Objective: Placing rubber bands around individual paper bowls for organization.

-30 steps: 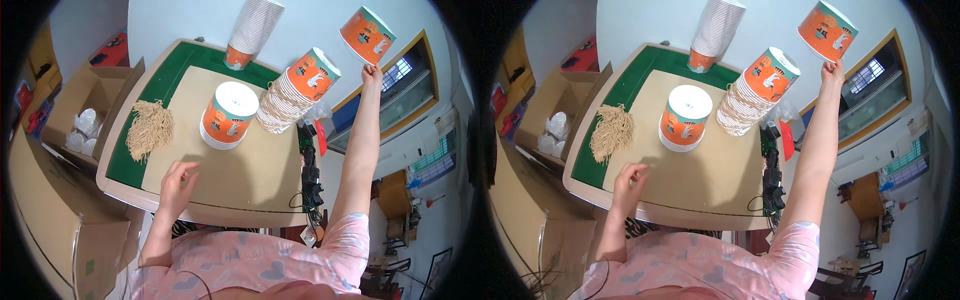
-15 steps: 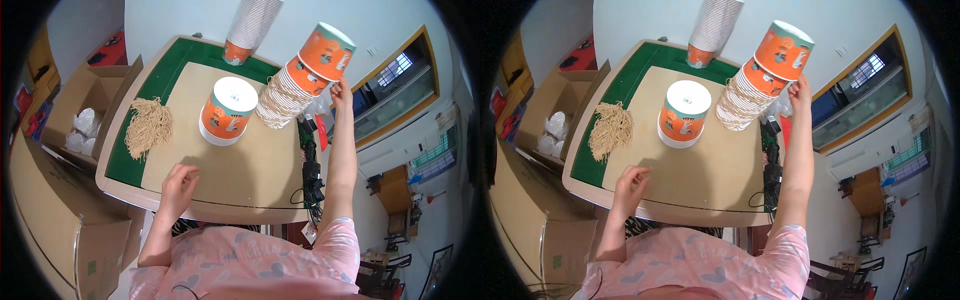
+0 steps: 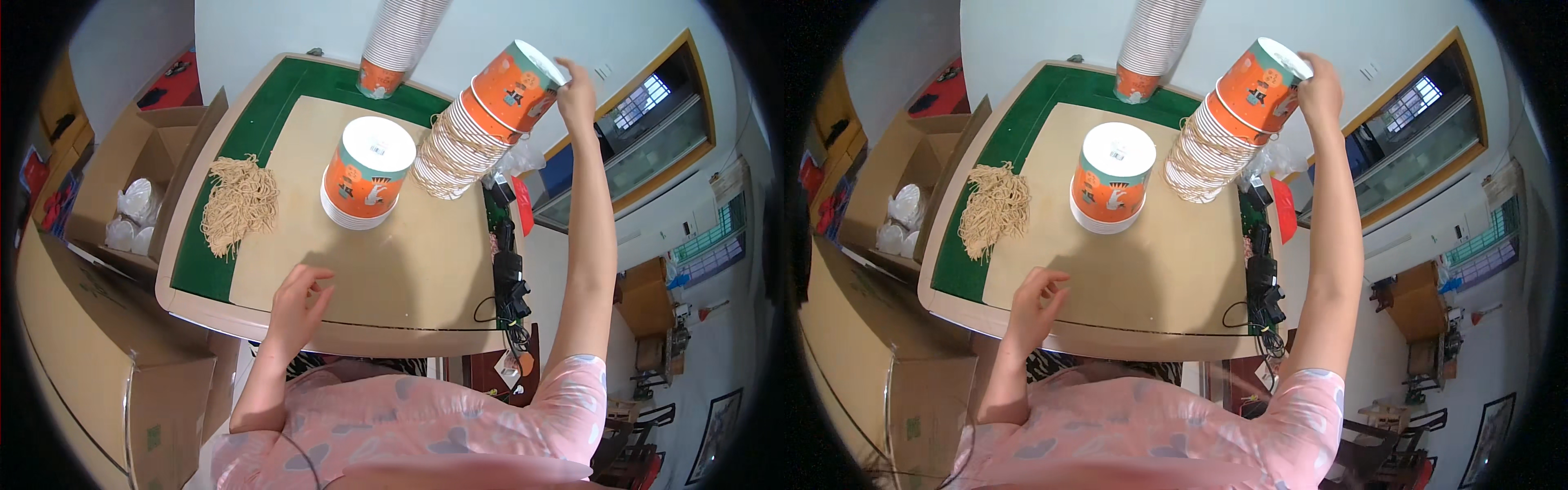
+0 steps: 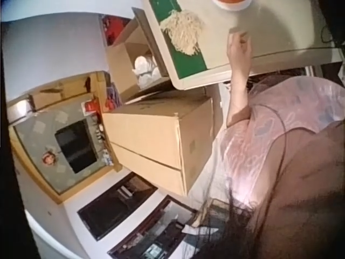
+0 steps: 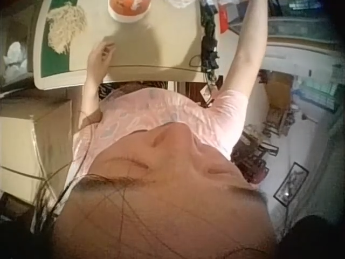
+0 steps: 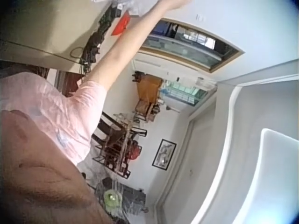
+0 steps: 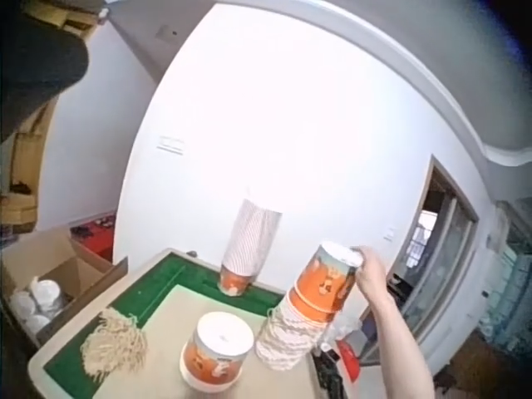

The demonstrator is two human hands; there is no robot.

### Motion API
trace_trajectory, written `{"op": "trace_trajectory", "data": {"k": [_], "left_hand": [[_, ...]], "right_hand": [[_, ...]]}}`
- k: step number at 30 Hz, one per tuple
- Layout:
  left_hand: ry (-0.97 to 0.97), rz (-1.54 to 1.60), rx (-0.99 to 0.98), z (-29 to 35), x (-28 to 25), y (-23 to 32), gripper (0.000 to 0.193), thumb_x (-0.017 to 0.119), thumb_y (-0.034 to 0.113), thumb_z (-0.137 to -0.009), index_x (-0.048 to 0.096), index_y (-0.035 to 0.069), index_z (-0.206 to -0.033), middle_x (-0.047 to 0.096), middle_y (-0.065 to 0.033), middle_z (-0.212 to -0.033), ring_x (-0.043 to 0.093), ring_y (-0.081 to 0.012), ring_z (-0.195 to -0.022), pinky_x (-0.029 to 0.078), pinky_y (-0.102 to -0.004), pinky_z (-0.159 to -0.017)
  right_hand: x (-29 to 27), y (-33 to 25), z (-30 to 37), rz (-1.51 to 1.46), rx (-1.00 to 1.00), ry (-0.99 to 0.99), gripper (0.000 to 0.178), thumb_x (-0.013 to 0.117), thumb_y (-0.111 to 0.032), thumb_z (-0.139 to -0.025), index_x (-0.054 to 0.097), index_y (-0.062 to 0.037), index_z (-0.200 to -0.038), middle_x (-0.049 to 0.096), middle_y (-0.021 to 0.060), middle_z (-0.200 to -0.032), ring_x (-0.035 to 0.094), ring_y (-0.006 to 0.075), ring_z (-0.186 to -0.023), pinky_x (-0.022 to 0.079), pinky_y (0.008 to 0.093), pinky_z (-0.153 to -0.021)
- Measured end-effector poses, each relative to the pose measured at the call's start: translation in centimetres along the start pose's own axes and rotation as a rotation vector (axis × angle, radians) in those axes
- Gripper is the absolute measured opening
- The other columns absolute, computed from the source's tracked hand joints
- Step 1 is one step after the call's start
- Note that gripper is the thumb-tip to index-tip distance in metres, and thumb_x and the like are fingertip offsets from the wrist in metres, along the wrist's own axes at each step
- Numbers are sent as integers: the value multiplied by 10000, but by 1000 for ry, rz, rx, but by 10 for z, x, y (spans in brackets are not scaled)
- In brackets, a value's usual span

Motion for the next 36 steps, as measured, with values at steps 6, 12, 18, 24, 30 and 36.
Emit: {"op": "trace_trajectory", "data": {"k": [6, 12, 18, 24, 30, 36], "left_hand": [[-19, 9, -8, 4, 0, -2, 189, 641, 2, -789, 609, 18, -974, 566, -106, -843, 575, -209, -697, 465, -294, -641], [-111, -18, -60, -11, 33, -29, 175, 608, 72, -825, 601, 27, -994, 579, -133, -936, 589, -273, -854, 474, -378, -749], [8, -473, 228, -42, 121, -99, 249, 540, 85, -799, 571, 24, -1038, 471, -188, -1297, 468, -379, -1165, 433, -447, -912], [62, -610, 343, -46, 133, -108, 205, 561, 99, -759, 568, 48, -958, 384, -171, -1397, 337, -349, -1304, 350, -477, -990], [0, -640, 282, -48, 137, -111, 180, 550, 119, -795, 571, 60, -964, 354, -139, -1423, 302, -342, -1315, 322, -476, -1014], [-21, -633, 265, -50, 134, -108, 166, 541, 137, -815, 576, 62, -959, 347, -132, -1426, 290, -336, -1318, 313, -479, -1021]], "right_hand": [[29, 22, 17, -81, 41, -298, 476, 487, 30, -698, 653, -126, -1116, 666, 155, -1024, 631, 327, -967, 488, 386, -841], [42, 5, 31, 40, 22, -307, 529, 572, -13, -698, 591, -141, -1210, 641, 167, -1076, 613, 341, -1002, 484, 405, -850], [29, -59, 78, 96, -359, 26, 619, 617, 23, -732, 458, -112, -1315, 512, 179, -1269, 514, 352, -1134, 432, 413, -937], [43, -177, 207, -631, -164, -513, 287, 642, -82, -839, 594, -41, -1119, 584, 112, -1000, 590, 193, -750, 490, 303, -669], [79, -183, 245, -670, -29, -529, 215, 667, -66, -816, 612, -15, -1018, 584, 98, -936, 581, 182, -680, 490, 291, -594], [75, -191, 236, -599, -8, -257, 233, 665, -71, -819, 580, -37, -1034, 555, 98, -982, 578, 179, -695, 475, 294, -582]]}}
Point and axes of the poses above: each hand's wrist, its own z-axis away from the middle knuckle, its own x-axis out of the palm, y = z × x, the point moved 3 cm from there along -z, towards the middle knuckle
